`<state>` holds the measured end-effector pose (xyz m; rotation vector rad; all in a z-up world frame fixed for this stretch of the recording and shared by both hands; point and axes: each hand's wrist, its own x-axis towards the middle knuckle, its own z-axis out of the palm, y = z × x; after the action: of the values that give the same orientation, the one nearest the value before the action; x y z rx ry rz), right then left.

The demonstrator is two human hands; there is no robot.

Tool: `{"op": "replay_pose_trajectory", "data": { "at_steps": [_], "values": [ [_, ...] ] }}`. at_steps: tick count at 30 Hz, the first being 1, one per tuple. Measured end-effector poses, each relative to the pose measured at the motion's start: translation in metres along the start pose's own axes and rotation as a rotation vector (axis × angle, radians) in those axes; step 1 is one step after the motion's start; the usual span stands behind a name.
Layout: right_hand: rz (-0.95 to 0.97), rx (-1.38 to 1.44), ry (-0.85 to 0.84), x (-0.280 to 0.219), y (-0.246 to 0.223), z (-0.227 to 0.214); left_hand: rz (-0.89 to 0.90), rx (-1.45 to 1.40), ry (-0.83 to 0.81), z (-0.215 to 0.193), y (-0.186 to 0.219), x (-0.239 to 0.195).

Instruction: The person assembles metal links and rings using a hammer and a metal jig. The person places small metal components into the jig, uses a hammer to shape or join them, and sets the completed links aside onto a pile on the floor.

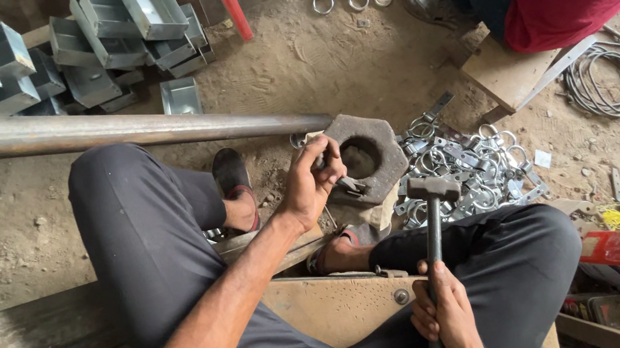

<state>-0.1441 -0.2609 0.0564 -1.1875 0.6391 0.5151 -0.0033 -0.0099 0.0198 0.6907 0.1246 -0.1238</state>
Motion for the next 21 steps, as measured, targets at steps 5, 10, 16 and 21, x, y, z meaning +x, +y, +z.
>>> {"op": "replay_pose_trajectory", "data": {
  "at_steps": [5, 10, 16, 21],
  "values": [
    [0.014, 0.017, 0.012, 0.005, 0.004, -0.005, 0.128, 0.438, -0.170, 0.016, -0.014, 0.008],
    [0.001, 0.032, 0.000, 0.007, 0.006, -0.008, -0.014, 0.956, -0.356, 0.045, -0.035, 0.011],
    [0.000, 0.048, 0.001, 0.006, 0.008, -0.013, 0.301, 1.426, -0.567, 0.077, -0.068, -0.009],
    [-0.024, 0.066, -0.021, 0.009, 0.009, -0.017, 0.156, 1.220, -0.428, 0.092, -0.059, -0.004]
  ]
}}
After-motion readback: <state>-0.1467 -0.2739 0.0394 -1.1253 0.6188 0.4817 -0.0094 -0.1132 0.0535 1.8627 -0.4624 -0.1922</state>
